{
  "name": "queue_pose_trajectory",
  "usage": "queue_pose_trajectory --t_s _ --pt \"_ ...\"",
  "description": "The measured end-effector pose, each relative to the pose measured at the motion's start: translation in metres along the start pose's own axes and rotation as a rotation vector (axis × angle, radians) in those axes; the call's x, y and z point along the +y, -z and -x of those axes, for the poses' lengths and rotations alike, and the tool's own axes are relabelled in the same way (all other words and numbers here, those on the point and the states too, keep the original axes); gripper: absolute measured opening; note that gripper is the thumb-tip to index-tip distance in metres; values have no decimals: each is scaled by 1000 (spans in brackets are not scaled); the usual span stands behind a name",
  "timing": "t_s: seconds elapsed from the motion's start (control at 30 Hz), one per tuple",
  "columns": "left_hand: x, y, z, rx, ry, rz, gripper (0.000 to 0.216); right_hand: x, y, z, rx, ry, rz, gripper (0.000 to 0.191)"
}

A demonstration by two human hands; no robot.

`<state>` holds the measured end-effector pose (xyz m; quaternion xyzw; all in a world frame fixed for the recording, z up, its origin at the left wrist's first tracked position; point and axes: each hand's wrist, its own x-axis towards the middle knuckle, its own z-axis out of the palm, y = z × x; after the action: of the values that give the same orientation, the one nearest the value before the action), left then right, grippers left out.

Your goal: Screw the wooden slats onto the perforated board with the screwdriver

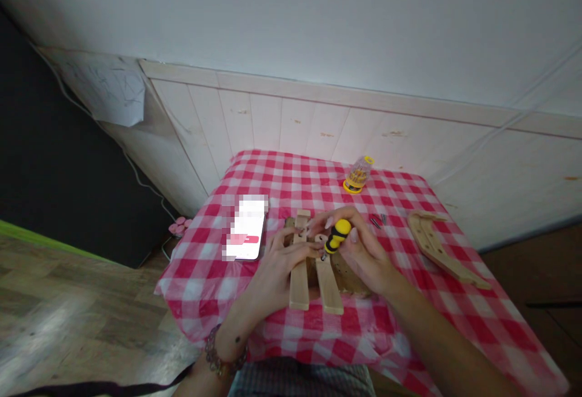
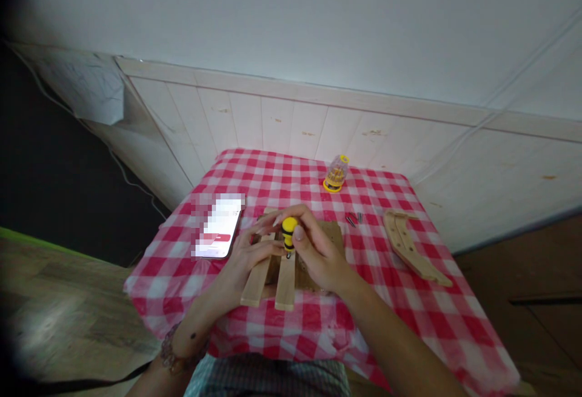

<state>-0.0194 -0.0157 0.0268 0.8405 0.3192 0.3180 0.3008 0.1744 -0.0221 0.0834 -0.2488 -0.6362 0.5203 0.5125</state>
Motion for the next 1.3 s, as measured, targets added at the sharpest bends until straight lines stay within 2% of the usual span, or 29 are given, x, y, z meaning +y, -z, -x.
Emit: queue_pose_trajectory --t_s 0.13,0.27,0.4,0.47,0.63,0.8,0.9,1.07,1.2,1.3 --pt "0 0 0 -12 -11 0 47 -2 -2 -4 -44 2 15 21" --pt "1 1 -1 -44 17 4 49 2 -9 -6 72 48 -62 22" --pt "0 1 -1 -36 18 13 51 3 -12 -5 172 -52 -148 40" --pt "0 1 -1 -29 14 18 53 3 -11 -3 186 -87 -155 40" --pt "2 3 -1 -43 24 8 50 4 -3 2 102 -15 -52 26" --pt "5 4 -2 -15 10 11 49 0 -2 1 73 2 75 19" --pt "4 4 -2 -35 16 15 50 -1 -6 -2 99 18 -4 22" --pt "-1 2 -2 -41 13 22 52 0 -8 -4 204 -83 -140 39" --pt "-1 1 -2 -45 11 1 53 0 -5 -1 157 -35 -163 32" --pt "0 1 -1 -37 21 -8 53 0 -1 2 102 -8 -85 26"
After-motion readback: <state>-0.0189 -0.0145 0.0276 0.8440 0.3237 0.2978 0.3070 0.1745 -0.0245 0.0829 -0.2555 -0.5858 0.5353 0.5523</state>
